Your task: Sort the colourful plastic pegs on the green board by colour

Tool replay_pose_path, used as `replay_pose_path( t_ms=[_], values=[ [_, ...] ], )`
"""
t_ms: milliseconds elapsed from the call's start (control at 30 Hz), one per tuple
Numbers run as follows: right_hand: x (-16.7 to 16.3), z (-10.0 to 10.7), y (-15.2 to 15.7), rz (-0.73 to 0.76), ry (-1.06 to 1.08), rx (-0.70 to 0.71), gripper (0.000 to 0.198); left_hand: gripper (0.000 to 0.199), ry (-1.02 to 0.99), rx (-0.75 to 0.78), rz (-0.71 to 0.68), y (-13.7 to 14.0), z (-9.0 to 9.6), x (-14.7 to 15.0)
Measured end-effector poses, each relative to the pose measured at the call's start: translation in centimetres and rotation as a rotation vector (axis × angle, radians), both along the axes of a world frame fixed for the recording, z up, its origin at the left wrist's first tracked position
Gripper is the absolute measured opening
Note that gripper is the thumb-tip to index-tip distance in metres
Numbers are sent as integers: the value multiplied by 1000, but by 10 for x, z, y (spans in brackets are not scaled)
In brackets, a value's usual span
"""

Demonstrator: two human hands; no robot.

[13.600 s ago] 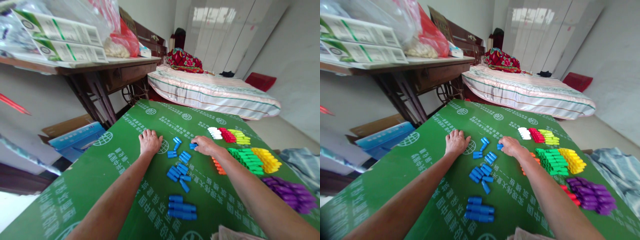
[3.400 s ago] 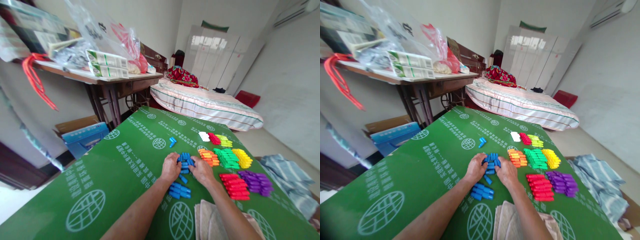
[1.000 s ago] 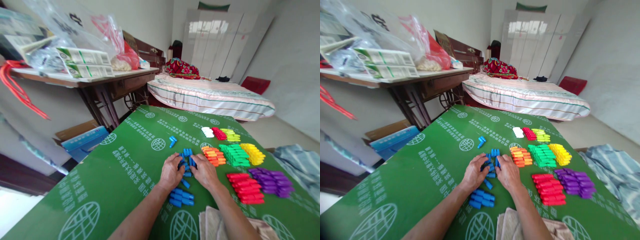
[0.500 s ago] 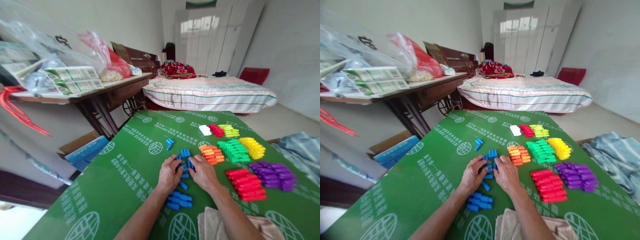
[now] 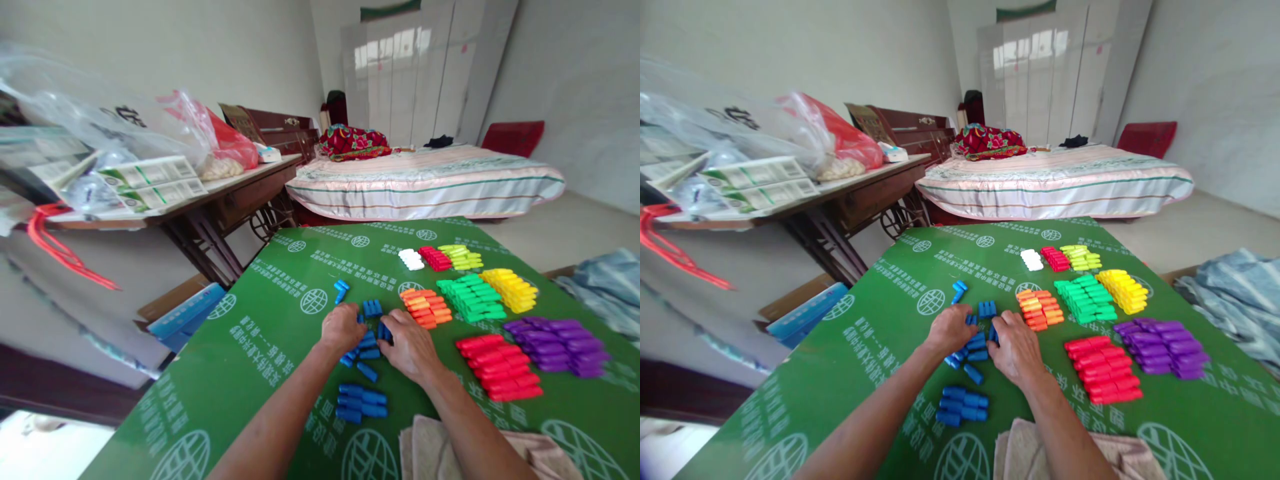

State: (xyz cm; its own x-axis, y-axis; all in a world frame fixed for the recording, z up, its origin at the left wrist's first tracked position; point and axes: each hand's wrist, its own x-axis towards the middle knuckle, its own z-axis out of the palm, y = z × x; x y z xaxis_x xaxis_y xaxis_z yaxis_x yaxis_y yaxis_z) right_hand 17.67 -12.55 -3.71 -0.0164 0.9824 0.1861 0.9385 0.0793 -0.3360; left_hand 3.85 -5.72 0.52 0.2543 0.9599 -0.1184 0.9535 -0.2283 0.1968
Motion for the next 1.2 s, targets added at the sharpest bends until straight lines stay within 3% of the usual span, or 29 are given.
replay_pose_path(
  t_ms=[200, 533, 1200],
  values=[
    [0, -1, 1, -1, -5, 28, 18, 29, 23, 10, 56, 26, 6, 4],
    [-1, -1, 0, -14, -2, 17, 16, 33, -24, -23, 90, 78, -1, 56],
    [-1, -3, 1, -6, 11, 40, 13, 28, 35, -55, -39, 74, -6, 46]
  ],
)
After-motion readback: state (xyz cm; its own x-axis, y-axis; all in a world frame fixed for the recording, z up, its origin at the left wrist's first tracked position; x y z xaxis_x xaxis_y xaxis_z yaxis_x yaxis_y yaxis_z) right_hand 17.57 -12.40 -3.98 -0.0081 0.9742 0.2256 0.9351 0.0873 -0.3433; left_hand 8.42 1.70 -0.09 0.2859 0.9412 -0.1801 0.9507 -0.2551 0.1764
